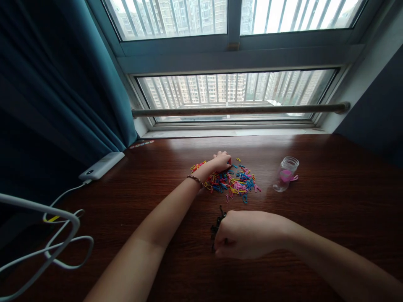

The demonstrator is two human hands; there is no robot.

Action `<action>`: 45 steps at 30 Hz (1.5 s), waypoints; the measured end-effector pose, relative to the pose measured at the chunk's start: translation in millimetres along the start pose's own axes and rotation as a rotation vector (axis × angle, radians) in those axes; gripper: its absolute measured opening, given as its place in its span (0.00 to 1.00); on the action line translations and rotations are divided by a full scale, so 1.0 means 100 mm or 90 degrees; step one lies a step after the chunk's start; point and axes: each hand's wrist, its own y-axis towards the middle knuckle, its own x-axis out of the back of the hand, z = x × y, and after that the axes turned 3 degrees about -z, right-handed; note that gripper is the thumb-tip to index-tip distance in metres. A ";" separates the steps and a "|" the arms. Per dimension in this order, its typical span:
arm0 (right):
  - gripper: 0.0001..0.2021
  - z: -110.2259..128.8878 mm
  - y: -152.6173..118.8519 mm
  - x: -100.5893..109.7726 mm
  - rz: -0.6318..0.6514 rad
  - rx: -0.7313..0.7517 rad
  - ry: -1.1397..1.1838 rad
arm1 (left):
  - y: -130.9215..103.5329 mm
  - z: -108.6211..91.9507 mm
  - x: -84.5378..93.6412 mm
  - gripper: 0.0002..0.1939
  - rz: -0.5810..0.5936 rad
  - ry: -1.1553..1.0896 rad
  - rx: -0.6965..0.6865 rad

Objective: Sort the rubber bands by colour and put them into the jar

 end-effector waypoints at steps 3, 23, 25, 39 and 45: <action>0.14 0.02 -0.03 0.01 -0.002 0.005 0.001 | 0.02 0.02 0.06 0.05 -0.023 -0.039 0.004; 0.13 -0.48 0.00 0.36 -0.015 0.103 0.321 | -1.42 -0.24 0.27 0.13 0.295 -0.507 -0.181; 0.12 -0.87 0.28 0.38 -0.287 -0.024 0.270 | -1.36 -0.13 0.29 0.11 0.205 -0.490 -0.155; 0.04 -1.76 1.13 0.41 -0.574 -0.254 0.043 | -1.08 0.56 0.30 0.09 -0.314 -0.102 0.041; 0.06 -1.72 0.92 0.40 -0.674 -0.276 0.118 | -0.75 0.58 0.28 0.07 -0.226 -0.105 -0.041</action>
